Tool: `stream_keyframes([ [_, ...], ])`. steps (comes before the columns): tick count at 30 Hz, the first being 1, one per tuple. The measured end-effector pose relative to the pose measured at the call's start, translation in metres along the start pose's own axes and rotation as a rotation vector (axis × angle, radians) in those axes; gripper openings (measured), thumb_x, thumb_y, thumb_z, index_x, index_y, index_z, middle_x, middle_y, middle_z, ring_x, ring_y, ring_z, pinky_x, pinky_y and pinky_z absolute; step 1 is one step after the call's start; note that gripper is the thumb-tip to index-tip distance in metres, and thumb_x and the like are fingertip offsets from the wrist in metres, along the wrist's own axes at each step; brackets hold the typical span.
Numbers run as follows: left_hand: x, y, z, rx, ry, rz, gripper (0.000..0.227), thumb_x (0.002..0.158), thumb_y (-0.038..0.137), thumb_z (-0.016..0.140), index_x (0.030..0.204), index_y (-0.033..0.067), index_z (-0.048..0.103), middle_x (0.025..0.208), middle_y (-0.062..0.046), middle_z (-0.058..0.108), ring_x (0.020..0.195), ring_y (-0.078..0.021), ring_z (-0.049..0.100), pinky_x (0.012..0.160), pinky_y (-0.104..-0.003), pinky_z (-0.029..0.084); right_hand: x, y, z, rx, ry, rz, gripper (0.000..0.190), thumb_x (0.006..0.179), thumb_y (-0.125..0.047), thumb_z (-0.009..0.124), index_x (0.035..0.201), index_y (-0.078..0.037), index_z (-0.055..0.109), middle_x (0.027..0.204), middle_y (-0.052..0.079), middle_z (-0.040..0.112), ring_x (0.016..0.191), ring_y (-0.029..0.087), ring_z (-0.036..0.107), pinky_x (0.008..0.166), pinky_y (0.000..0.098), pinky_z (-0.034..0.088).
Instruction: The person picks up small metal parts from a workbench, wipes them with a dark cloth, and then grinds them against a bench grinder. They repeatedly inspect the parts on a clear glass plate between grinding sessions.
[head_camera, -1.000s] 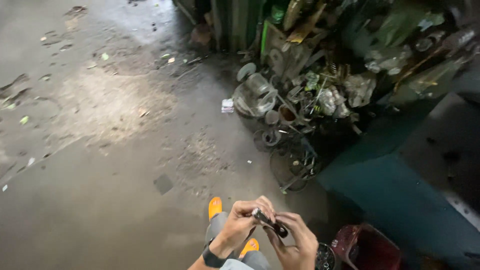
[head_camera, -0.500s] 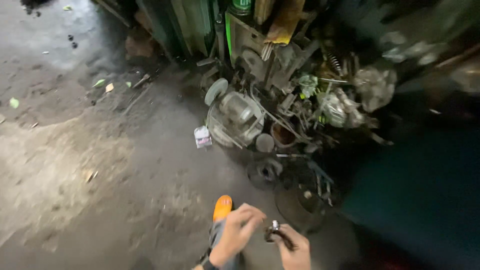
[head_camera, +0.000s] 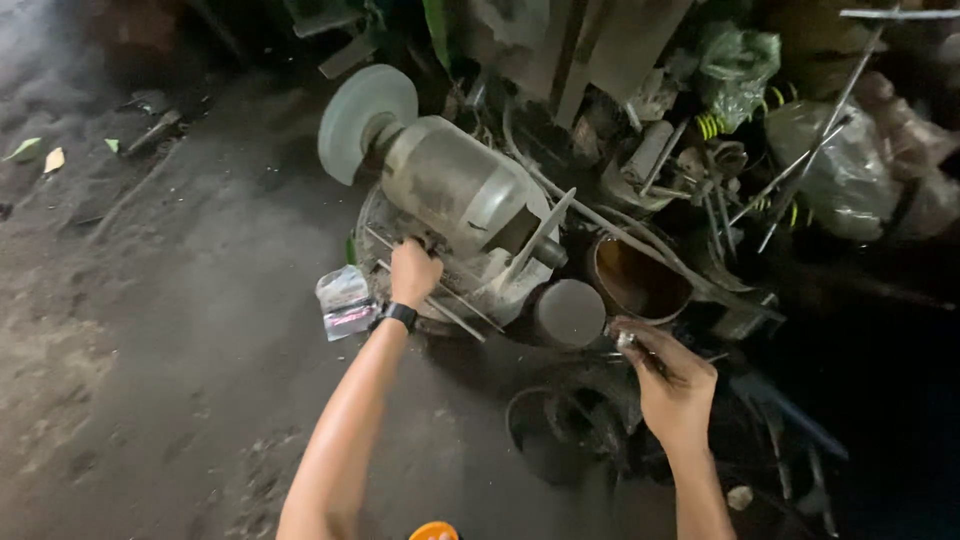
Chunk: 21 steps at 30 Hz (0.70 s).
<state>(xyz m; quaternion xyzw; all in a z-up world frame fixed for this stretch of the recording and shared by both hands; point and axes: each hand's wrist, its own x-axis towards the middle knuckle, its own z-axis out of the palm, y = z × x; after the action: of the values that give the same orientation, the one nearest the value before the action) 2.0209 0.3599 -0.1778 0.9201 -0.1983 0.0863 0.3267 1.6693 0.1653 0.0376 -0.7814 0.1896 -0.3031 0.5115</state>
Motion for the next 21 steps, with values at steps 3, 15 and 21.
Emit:
stream_keyframes([
  [3, 0.010, 0.004, 0.003, -0.041, -0.381, -0.141, 0.026, 0.083, 0.010, 0.067, 0.083, -0.0152, 0.065, 0.081, -0.034, 0.065, 0.080, -0.0506, 0.064, 0.077, -0.054, 0.054, 0.001, 0.015, 0.011, -0.164, 0.041, 0.065, 0.023, 0.090, 0.000, 0.072, 0.112, -0.001, 0.076, 0.114, 0.013, 0.076, 0.106, 0.022, 0.075, 0.089, 0.0371, 0.060],
  [15, -0.166, 0.188, -0.150, -0.725, -0.274, 0.065, 0.020, 0.096, 0.011, 0.067, 0.109, -0.0024, 0.075, 0.098, -0.011, 0.076, 0.085, -0.0160, 0.073, 0.068, -0.029, 0.057, -0.021, 0.049, 0.060, 0.176, -0.058, 0.203, 0.022, 0.093, 0.004, 0.068, 0.113, 0.001, 0.077, 0.114, 0.012, 0.079, 0.102, 0.020, 0.076, 0.088, 0.0330, 0.063],
  [21, -0.176, 0.225, -0.105, -0.883, -0.320, -0.324, 0.034, 0.096, 0.012, 0.072, 0.127, -0.0008, 0.070, 0.091, -0.014, 0.068, 0.072, -0.0185, 0.049, 0.065, -0.029, 0.047, -0.025, 0.055, 0.077, -0.024, 0.090, 0.161, 0.026, 0.089, 0.002, 0.073, 0.114, -0.002, 0.078, 0.111, 0.013, 0.080, 0.094, 0.019, 0.078, 0.080, 0.0330, 0.063],
])
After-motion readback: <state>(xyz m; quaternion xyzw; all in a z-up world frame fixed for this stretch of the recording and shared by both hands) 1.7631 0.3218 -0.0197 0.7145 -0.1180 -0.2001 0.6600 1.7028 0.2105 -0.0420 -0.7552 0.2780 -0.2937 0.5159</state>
